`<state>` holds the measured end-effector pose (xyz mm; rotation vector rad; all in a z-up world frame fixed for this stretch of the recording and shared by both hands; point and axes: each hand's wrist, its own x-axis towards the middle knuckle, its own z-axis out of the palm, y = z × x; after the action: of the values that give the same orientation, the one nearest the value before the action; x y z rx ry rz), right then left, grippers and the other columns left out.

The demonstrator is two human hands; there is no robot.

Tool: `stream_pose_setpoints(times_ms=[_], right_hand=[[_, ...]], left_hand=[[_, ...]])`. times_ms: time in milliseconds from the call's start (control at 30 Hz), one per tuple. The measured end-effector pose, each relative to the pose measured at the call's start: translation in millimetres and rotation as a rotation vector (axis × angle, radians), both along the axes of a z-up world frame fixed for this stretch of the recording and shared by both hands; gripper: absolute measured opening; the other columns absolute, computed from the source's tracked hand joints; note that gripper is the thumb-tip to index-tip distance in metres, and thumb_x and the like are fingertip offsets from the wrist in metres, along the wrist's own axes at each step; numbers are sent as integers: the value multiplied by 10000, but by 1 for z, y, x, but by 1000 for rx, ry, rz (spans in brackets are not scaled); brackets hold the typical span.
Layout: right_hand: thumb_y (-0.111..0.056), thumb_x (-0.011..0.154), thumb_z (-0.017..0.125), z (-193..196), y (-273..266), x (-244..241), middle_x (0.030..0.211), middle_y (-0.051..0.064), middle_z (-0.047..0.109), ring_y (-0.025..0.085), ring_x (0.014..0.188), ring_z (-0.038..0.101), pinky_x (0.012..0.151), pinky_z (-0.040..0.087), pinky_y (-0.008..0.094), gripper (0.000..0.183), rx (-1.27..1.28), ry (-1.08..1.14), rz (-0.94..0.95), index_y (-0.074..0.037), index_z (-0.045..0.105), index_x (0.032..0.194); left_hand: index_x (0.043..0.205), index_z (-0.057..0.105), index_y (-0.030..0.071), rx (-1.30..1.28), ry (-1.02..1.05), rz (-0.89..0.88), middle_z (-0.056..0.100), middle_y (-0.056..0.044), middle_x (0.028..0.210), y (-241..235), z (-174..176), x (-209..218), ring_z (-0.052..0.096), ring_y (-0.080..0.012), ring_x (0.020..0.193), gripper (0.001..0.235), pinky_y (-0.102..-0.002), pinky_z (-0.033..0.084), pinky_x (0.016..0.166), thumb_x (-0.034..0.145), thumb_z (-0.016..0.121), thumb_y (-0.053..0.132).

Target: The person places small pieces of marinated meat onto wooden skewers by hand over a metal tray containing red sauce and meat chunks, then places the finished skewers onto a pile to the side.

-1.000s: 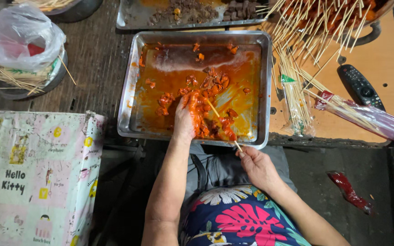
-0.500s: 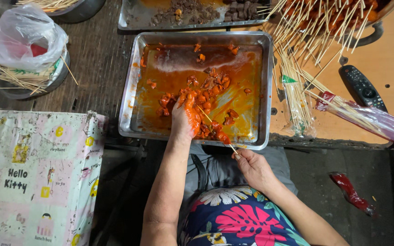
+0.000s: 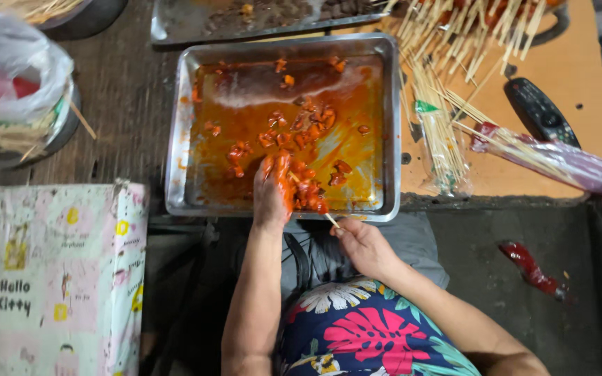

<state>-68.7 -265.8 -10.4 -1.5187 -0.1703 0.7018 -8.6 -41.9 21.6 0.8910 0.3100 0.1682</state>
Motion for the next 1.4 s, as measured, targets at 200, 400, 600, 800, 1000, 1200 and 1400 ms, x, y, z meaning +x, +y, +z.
stream_pose_setpoints(times_ms=[200,400,600,800,1000,1200,1400], right_hand=[[-128,1054,500,-1,11,3,814,-5,602,113,797,532,727,496,289,206,-15,-228,47,-20,675,1044],[-131,1043,537,15,-32,22,764,-45,532,54,687,442,602,412,236,190,-61,-131,-68,-32,693,1087],[-175,1067,521,31,-53,35,646,-60,480,45,574,402,512,357,225,200,1,-101,-206,-29,658,1066],[-196,1078,525,23,-53,24,643,-55,473,48,571,392,506,341,230,224,-29,-81,-178,-30,667,1028],[-173,1061,519,15,-45,13,682,-76,480,35,604,401,526,361,217,205,23,-60,-105,-36,668,1022],[-139,1037,516,9,-33,5,681,-73,491,42,613,425,531,379,222,177,-33,-23,42,-57,671,1021],[-110,1021,515,3,-29,1,736,-84,545,26,660,446,570,413,211,170,-72,-127,73,-59,677,1028]], left_hand=[[1163,599,34,43,55,52,682,-89,964,-8,-9,-21,671,-181,800,165,-345,566,677,1063,596,165],[1287,582,47,1194,-63,31,715,-160,1157,53,22,-31,705,-312,1056,322,-377,561,903,979,663,92],[1143,687,90,1738,0,-275,684,-255,1095,47,21,-26,649,-459,1054,460,-487,528,922,705,640,-43],[1002,627,36,1915,67,-351,612,-290,1059,40,-4,0,602,-504,972,189,-552,517,851,825,632,-28],[998,627,9,1466,99,-172,680,-214,938,62,-33,21,646,-413,865,140,-482,524,730,864,620,-32],[1126,673,12,11,93,64,718,-108,996,62,-19,15,701,-222,814,218,-348,590,661,911,674,-22],[1137,645,34,171,24,169,702,-118,1021,60,-22,9,714,-261,833,201,-373,593,674,939,637,-2]])
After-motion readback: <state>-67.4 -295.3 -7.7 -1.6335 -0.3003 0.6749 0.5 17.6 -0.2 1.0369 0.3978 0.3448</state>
